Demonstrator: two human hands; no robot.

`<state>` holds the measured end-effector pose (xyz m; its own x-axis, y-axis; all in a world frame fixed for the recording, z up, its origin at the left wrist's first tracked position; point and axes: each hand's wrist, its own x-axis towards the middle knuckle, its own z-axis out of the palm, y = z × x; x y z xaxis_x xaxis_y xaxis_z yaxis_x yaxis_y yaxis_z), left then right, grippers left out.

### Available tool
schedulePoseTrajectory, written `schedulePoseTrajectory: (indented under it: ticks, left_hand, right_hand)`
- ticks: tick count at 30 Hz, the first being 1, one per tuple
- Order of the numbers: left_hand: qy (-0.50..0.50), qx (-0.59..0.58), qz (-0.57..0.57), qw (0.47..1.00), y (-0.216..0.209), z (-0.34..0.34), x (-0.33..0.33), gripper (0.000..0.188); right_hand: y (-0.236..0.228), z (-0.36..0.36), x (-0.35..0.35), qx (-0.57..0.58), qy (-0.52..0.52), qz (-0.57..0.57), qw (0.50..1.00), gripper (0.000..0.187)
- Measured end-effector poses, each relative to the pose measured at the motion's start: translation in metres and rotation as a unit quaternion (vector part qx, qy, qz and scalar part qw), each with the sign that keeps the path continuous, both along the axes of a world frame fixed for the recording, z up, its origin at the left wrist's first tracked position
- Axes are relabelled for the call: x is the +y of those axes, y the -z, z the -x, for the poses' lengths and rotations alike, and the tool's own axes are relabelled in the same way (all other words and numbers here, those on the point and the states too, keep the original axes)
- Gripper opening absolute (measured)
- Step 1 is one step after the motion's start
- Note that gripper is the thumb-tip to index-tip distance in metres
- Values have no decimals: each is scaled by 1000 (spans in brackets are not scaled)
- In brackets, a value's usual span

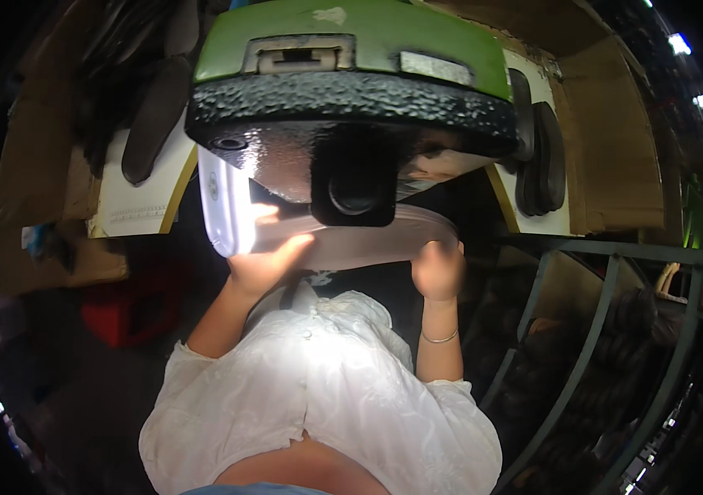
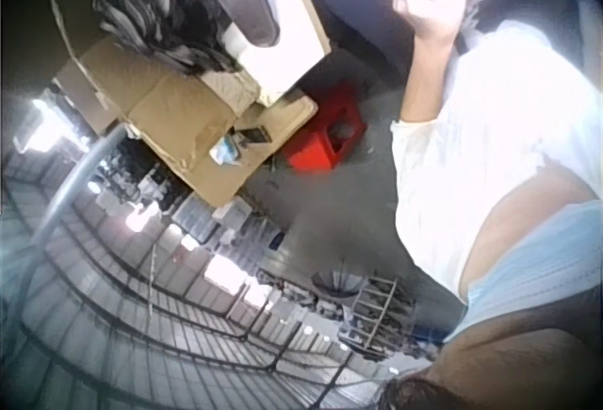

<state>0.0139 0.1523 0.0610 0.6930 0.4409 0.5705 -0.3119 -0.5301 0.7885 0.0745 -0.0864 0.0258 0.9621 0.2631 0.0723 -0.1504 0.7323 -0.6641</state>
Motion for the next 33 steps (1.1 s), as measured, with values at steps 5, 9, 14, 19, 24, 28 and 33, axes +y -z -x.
schedulePoseTrajectory:
  ticks: [5,9,14,19,24,28,33]
  left_hand:
    - [146,66,-29,987,-34,-27,5,37]
    - [169,115,9,979,-48,-27,21,32]
    - [127,253,52,958,-48,-8,48,30]
    - [101,290,87,948,-27,16,60,30]
    - [124,298,177,930,4,38,55,19]
    - [220,358,168,892,40,50,48,21]
    - [324,392,154,847,70,33,24,23]
  right_hand:
    - [-14,10,-11,-32,80,154,984,20]
    - [-18,20,-2,-15,42,180,983,11]
    - [-17,20,21,10,-35,178,983,4]
    - [-24,9,41,28,-80,189,978,9]
    - [-18,-7,45,-73,-129,265,953,26]
    - [-26,-15,65,-160,-123,329,923,34]
    - [18,-23,104,-206,-91,432,873,34]
